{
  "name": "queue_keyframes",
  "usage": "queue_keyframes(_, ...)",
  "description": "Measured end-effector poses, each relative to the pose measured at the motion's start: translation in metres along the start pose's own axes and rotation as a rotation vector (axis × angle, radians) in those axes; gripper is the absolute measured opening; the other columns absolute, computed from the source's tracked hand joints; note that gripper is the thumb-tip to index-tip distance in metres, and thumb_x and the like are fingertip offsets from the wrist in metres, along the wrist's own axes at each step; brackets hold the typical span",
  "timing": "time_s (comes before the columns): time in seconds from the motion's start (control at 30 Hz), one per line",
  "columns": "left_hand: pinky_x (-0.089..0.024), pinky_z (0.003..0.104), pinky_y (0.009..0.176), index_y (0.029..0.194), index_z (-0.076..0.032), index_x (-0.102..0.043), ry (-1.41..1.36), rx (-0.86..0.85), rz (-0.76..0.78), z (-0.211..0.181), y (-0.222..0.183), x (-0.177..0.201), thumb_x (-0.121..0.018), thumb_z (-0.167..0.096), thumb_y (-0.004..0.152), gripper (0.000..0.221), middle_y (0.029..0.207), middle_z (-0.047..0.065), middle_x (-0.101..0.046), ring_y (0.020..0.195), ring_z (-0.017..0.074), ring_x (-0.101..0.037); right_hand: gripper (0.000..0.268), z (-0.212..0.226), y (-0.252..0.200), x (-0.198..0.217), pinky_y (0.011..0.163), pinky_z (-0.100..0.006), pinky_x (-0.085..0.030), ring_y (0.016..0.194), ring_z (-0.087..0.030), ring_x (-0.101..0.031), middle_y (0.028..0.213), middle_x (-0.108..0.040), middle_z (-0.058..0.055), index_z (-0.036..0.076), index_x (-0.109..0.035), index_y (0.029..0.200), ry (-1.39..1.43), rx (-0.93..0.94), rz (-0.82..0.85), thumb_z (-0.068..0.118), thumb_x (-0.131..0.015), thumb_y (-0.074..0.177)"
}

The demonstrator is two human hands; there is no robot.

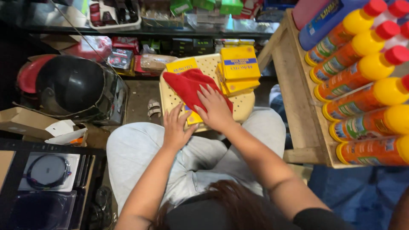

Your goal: Wiping dust off motorcycle brake shoe boxes with a cloth and organizing them.

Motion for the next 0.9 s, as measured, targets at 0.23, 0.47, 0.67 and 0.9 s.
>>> queue_keyframes(0.23, -0.025, 0.063, 0.119, 0.124, -0.018, -0.057, 0.009, 0.051, 0.038, 0.038, -0.017, -0.032, -0.071, -0.055, 0.086, 0.055, 0.145, 0.016, -0.047, 0.142, 0.0354, -0.043, 0.065, 0.071, -0.035, 0.021, 0.12, -0.055, -0.03, 0.146, -0.039, -0.043, 0.153, -0.051, -0.024, -0.005, -0.051, 0.147, -0.057, 0.007, 0.173, 0.042, -0.052, 0.102)
queue_keyframes(0.47, -0.022, 0.063, 0.121, 0.124, -0.013, -0.056, -0.016, 0.059, 0.051, 0.024, -0.014, -0.016, -0.067, -0.05, 0.09, 0.052, 0.146, 0.02, -0.046, 0.143, 0.0379, -0.042, 0.077, 0.057, -0.012, 0.017, 0.115, -0.054, -0.032, 0.15, -0.031, -0.038, 0.163, -0.039, -0.016, 0.008, -0.039, 0.157, -0.249, -0.107, 0.63, 0.062, -0.033, 0.103)
queue_keyframes(0.67, -0.02, 0.066, 0.12, 0.135, -0.02, -0.055, -0.111, 0.144, 0.111, 0.004, -0.006, 0.013, -0.075, -0.047, 0.089, 0.057, 0.147, 0.015, -0.047, 0.145, 0.0343, -0.042, 0.068, 0.025, 0.018, 0.004, 0.119, -0.052, -0.031, 0.154, -0.03, -0.032, 0.167, -0.034, -0.01, 0.018, -0.035, 0.161, -0.189, -0.046, 0.496, 0.058, -0.034, 0.106)
queue_keyframes(0.9, -0.021, 0.066, 0.119, 0.135, -0.018, -0.055, -0.037, 0.118, 0.147, 0.014, -0.013, 0.002, -0.079, -0.038, 0.081, 0.063, 0.149, 0.014, -0.045, 0.147, 0.0336, -0.039, 0.085, 0.065, -0.041, 0.041, 0.124, -0.053, -0.022, 0.156, -0.031, -0.027, 0.167, -0.031, -0.018, 0.007, -0.032, 0.16, -0.159, -0.096, 0.534, 0.063, -0.048, 0.098)
Point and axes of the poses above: each hand's wrist, its own y-axis towards the middle knuckle, its own x-axis out of the back of the hand, z = x × y, the point moved 2 cm from there along y, towards the middle knuckle
